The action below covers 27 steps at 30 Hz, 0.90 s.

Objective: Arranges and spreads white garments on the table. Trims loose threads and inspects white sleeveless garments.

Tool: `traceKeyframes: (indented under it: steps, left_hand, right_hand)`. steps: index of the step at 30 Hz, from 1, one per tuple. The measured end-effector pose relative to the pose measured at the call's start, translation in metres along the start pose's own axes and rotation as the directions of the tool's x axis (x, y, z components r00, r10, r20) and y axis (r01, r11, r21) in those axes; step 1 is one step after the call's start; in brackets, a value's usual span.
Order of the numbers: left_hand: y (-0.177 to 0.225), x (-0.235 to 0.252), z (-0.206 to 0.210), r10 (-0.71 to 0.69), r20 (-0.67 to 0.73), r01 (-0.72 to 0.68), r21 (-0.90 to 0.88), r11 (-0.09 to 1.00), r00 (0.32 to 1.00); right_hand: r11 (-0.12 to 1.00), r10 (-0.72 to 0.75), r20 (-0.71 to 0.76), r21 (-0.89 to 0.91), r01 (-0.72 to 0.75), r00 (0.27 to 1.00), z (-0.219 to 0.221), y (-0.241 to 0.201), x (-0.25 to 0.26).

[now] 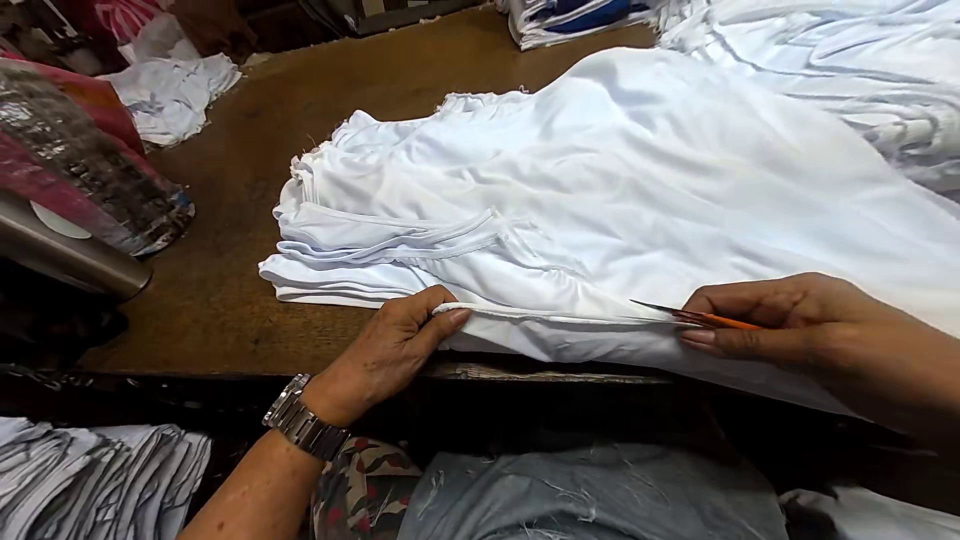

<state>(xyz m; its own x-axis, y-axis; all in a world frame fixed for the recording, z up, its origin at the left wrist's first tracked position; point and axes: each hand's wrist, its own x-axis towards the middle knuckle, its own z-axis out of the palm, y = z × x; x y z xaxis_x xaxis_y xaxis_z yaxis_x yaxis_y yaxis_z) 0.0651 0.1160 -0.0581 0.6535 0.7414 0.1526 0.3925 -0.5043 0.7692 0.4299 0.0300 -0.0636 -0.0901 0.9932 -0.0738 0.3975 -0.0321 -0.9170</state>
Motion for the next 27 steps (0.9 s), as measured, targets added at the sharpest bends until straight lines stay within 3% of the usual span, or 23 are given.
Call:
traceKeyframes:
  steps: [3, 6, 9, 12, 14, 16, 18, 20, 21, 23, 25, 27]
  left_hand:
    - [-0.004, -0.002, -0.010, 0.052, 0.161, -0.048, -0.031, 0.998, 0.986]
    - [0.000, -0.007, -0.037, 0.011, 0.262, 0.006, -0.063, 0.998, 0.965]
    - [0.005, -0.010, -0.066, -0.028, 0.097, 0.029, -0.001, 1.000, 0.995]
    - [0.013, -0.009, -0.072, 0.133, 0.012, -0.133, 0.070, 0.989, 0.991]
    - [0.021, -0.010, -0.044, 0.214, 0.072, -0.217, 0.036, 0.976, 0.974]
    - [0.023, -0.024, -0.001, 0.162, 0.164, -0.172, 0.049, 0.984, 0.973]
    - [0.021, -0.045, 0.040, 0.038, 0.246, -0.048, 0.036, 0.998, 0.968]
    - [0.017, -0.065, 0.073, -0.153, 0.272, 0.172, -0.050, 0.984, 0.950]
    - [0.014, -0.072, 0.085, -0.261, 0.258, 0.308, -0.161, 0.938, 0.930]
    - [0.007, -0.078, 0.101, -0.461, 0.213, 0.504, -0.480, 0.718, 0.861]
    - [0.001, -0.073, 0.113, -0.532, 0.197, 0.483, -0.736, 0.474, 0.824]
    - [-0.002, -0.062, 0.123, -0.501, 0.208, 0.391, -0.872, 0.294, 0.840]
  right_hand:
    - [0.988, -0.100, 0.095, -0.104, 0.110, 0.990, -0.007, 0.008, -0.003]
    - [0.951, -0.135, -0.061, -0.288, 0.112, 0.989, -0.021, 0.007, -0.017]
    - [0.955, -0.090, -0.290, -0.296, 0.000, 0.953, -0.044, 0.012, -0.029]
    - [0.955, -0.005, -0.310, -0.284, -0.088, 0.951, -0.055, 0.033, -0.034]
    - [0.916, -0.061, -0.330, -0.394, -0.079, 0.942, -0.051, 0.057, -0.034]
    - [0.866, -0.133, -0.347, -0.496, -0.062, 0.928, -0.046, 0.070, -0.031]
    - [0.820, -0.202, -0.368, -0.571, -0.049, 0.908, -0.040, 0.078, -0.029]
    - [0.800, -0.228, -0.373, -0.599, -0.045, 0.900, -0.037, 0.078, -0.028]
    - [0.798, -0.229, -0.368, -0.601, -0.043, 0.901, -0.037, 0.077, -0.029]
    - [0.796, -0.221, -0.359, -0.604, -0.045, 0.907, -0.038, 0.075, -0.030]
    - [0.791, -0.217, -0.361, -0.609, -0.053, 0.907, -0.038, 0.076, -0.029]
    - [0.789, -0.218, -0.355, -0.612, -0.050, 0.909, -0.038, 0.076, -0.025]
